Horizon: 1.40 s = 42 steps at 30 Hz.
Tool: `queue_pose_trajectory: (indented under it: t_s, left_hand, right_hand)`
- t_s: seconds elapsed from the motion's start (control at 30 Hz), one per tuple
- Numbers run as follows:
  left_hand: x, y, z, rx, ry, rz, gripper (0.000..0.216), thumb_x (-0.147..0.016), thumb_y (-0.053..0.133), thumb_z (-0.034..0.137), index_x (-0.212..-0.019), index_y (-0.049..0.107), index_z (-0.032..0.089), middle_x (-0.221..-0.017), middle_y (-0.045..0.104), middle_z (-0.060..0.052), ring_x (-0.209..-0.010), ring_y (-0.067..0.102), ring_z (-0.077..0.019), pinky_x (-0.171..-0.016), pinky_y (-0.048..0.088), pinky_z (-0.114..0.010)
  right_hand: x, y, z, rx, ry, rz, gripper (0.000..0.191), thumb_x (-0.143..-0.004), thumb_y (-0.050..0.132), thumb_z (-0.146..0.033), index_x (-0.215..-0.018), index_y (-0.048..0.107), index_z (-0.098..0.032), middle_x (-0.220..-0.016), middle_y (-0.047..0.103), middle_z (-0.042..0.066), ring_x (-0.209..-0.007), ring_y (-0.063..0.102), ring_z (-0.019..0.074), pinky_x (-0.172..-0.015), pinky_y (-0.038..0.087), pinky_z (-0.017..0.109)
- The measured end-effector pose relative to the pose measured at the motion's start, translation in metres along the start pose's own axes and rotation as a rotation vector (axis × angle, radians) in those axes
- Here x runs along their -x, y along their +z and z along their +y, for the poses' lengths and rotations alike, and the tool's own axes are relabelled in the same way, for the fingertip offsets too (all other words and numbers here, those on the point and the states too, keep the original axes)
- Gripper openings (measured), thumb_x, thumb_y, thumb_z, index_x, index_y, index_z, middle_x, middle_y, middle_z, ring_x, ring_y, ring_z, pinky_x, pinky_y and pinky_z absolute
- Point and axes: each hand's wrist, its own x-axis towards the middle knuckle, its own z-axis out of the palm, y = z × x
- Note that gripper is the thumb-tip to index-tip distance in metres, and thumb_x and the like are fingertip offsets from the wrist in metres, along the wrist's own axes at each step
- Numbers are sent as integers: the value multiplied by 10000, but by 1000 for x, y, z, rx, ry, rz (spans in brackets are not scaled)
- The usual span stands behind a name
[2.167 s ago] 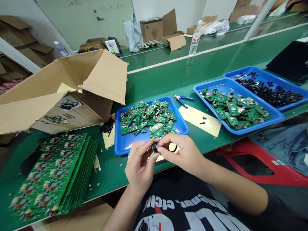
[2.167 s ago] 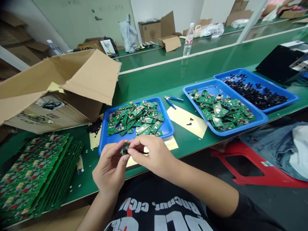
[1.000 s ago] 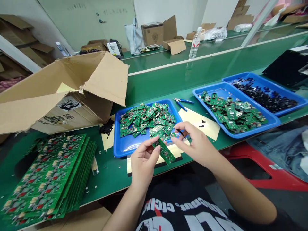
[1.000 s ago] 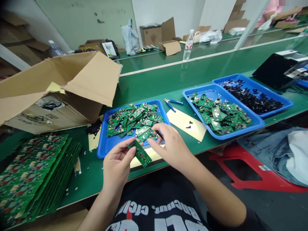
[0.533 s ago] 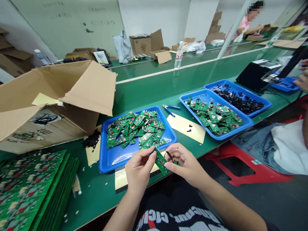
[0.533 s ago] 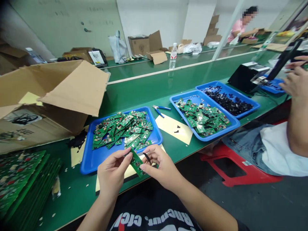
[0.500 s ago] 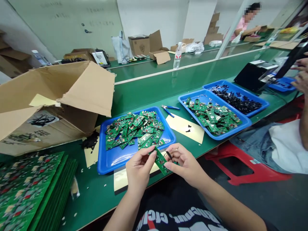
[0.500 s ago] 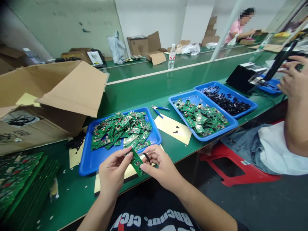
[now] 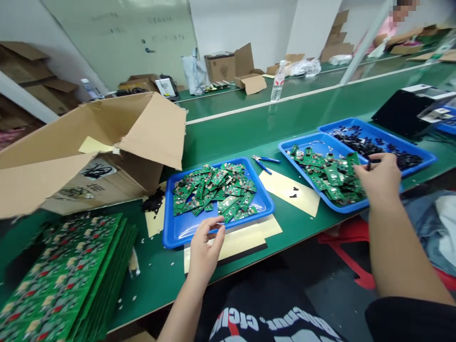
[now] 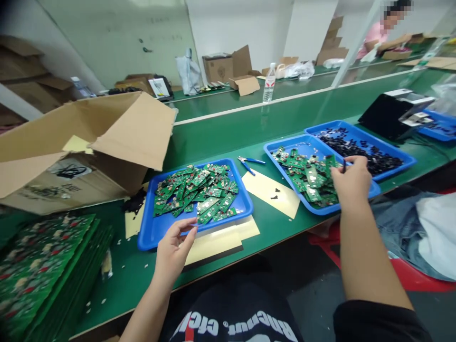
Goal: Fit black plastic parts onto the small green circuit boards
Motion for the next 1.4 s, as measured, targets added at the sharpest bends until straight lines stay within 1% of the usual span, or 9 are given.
queue_pose_trajectory:
  t_s: [0.17, 0.4, 0.6, 0.67, 0.8, 0.9, 1.03, 1.2, 1.4]
  left_hand:
    - [-18, -9, -9, -476, 73, -5, 219, -821, 506, 238, -1010, 591, 167, -950, 593, -88, -854, 591, -195, -726, 509, -312]
    - [-56, 14, -12, -542, 22, -45, 123, -702, 648, 167, -818, 605, 154, -842, 576, -85, -901, 553, -274, -848, 424, -433]
    - [-60, 14, -14, -391, -69, -32, 195, -631, 688, 165, -740, 527, 182, -722, 553, -15, -758, 561, -217, -748, 454, -376]
    - [-55, 9, -14, -301, -114, -29, 188, -645, 663, 167, -754, 512, 187, -667, 545, 13, -659, 560, -177, -654, 471, -318]
    - [-37, -4, -13, -118, -196, 4, 201, -650, 661, 253, -737, 494, 186, -641, 552, 25, -612, 576, -145, -592, 481, -269]
    - [-19, -9, -9, 19, -256, -15, 260, -655, 655, 329, -753, 463, 184, -604, 544, 37, -566, 593, -139, -582, 500, -277]
    - [0, -7, -1, 186, -317, -106, 299, -654, 652, 299, -821, 433, 181, -630, 537, 45, -565, 590, -123, -593, 501, -270]
    - [6, -7, 7, 230, -299, -349, 524, -690, 650, 274, -1149, 414, 183, -705, 503, 39, -597, 518, -107, -561, 419, -228]
    - [4, -6, 10, 137, -238, -408, 189, -828, 491, 358, -854, 502, 171, -610, 461, 44, -555, 435, -98, -524, 342, -216]
  right_hand:
    - [4, 5, -3, 144, 3, -19, 245, -670, 543, -140, -844, 411, -251, -773, 577, 110, -1012, 538, 429, -822, 326, 614]
    - [45, -10, -17, 132, -298, 62, 240, -784, 453, -243, -1017, 497, -202, -796, 645, 130, -852, 624, 372, -896, 299, 646]
    - [127, 3, -43, -137, -681, -194, 170, -859, 420, -289, -867, 577, -225, -816, 699, 55, -874, 627, 255, -1018, 174, 607]
    - [158, 15, -51, -266, -763, -353, 154, -868, 435, -281, -878, 580, -232, -815, 695, 33, -854, 629, 224, -1023, 212, 577]
    - [207, 41, -67, -510, -680, -674, 167, -851, 473, -254, -999, 537, -214, -916, 664, 67, -821, 634, 195, -836, 478, 401]
    - [227, 56, -78, -658, -555, -802, 259, -826, 506, -248, -1080, 483, -202, -966, 629, 81, -776, 641, 177, -761, 518, 344]
    - [239, 66, -92, -784, -488, -816, 263, -806, 526, -252, -1063, 491, -207, -958, 612, 70, -782, 631, 174, -745, 525, 329]
    - [242, 62, -99, -792, -546, -840, 215, -798, 518, -217, -1013, 528, -202, -934, 626, 62, -804, 617, 175, -734, 520, 312]
    - [234, 48, -99, -768, -608, -876, 180, -846, 464, -208, -1009, 541, -206, -956, 635, 67, -899, 609, 189, -816, 495, 358]
